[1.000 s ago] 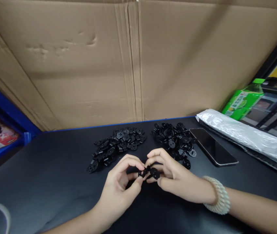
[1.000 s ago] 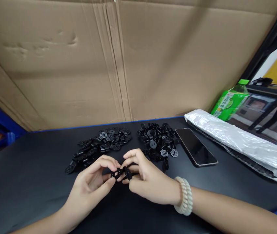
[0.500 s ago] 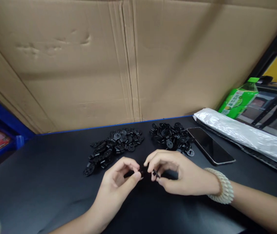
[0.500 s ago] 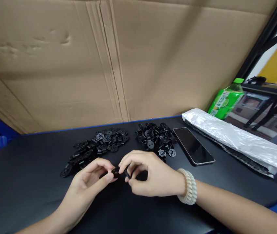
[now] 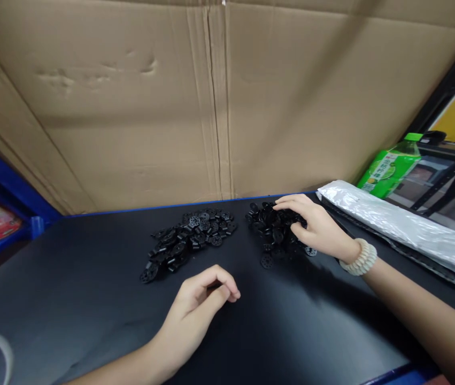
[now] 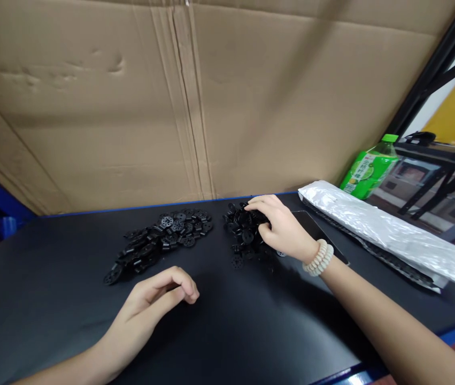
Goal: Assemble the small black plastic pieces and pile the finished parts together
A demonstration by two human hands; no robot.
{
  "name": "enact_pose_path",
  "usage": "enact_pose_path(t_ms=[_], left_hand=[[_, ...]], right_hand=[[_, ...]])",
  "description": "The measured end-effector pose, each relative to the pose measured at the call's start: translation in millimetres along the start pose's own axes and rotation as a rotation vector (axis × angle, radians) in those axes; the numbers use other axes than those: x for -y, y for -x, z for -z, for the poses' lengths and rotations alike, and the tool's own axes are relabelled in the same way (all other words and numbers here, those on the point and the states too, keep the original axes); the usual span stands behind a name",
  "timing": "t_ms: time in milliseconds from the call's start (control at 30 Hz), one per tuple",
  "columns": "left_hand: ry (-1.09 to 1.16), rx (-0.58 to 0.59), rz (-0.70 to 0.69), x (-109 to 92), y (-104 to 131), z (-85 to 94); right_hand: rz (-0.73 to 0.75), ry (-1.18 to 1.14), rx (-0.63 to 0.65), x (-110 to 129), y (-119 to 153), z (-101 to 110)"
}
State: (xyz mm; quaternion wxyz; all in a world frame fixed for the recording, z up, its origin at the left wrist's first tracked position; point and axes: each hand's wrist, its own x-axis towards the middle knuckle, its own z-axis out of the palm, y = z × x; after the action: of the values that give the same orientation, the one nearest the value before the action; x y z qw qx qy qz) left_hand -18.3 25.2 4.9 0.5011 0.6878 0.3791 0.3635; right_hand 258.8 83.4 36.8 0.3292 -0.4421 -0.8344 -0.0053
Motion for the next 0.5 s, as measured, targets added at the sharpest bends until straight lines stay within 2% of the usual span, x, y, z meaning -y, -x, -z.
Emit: enact_pose_path(t_ms=[167,267,400,500], left_hand=[[-0.126,-0.027,-0.089,0,5,-1.3],[-0.321,-0.159,-0.215,-3,7,6.8],[-0.535,-0.435,-0.280,-8,4,39.9],[-0.802,-0.541,-0.243,0,3,76.3]], right_hand=[[-0.009,-0.020,-0.166,11,2,-2],[0.032,-0.085,-0.270,21,5,-3],[0.087,-0.188,-0.292,40,11,-7],[0.121,-0.268,-0.260,56,16,-11]])
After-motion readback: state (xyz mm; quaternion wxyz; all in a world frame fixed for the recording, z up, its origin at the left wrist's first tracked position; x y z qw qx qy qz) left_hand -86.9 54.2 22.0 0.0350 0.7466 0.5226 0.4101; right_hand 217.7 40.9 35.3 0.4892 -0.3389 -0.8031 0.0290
